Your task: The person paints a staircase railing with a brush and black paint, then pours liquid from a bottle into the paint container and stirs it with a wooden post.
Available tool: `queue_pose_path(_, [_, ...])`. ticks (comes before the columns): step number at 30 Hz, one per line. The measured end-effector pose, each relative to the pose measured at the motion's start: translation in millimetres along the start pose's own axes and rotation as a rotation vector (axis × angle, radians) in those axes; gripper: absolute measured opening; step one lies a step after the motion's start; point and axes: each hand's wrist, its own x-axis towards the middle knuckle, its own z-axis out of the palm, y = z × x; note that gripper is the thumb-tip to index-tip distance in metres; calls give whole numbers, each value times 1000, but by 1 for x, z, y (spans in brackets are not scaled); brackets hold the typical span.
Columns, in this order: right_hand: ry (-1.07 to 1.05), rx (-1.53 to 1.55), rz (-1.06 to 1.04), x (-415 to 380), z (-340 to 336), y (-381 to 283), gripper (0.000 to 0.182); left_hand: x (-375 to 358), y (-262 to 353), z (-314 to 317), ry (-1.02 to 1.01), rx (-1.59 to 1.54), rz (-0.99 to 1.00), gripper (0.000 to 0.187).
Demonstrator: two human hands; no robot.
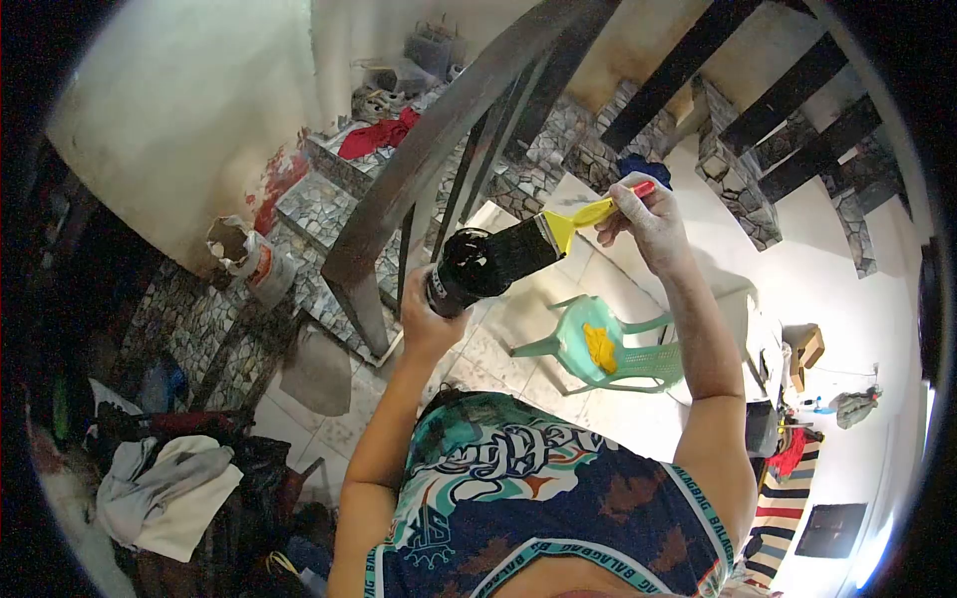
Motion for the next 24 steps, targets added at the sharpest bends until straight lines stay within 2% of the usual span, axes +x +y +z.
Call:
queue_pose_path(3, [18,-13,-10,1,-3,-2,23,4,4,-1,11,42,39,64])
queue_pose_path(6, [69,-4,-23,-1,-4,-8,23,4,11,-3,-39,-41,-61,66])
queue_pose_path(9, [90,35,-46,0,-6,-11,22,6,-2,4,-46,-111,-19,67])
queue_pose_path(12, [64,109,-55,2,-2,-11,23,7,7,4,-79,-137,-79,66])
queue_pose_path(15, [30,135,-24,3,7,-4,24,10,10,10,-59,-187,-81,62])
queue_pose_path(18, [26,150,-17,6,11,6,24,17,13,11,34,-187,31,60])
queue_pose_path(21, [110,137,4,5,9,5,23,17,9,5,8,-150,7,60])
queue_pose_path(24, [105,177,8,6,2,3,23,19,8,4,11,-202,-8,60])
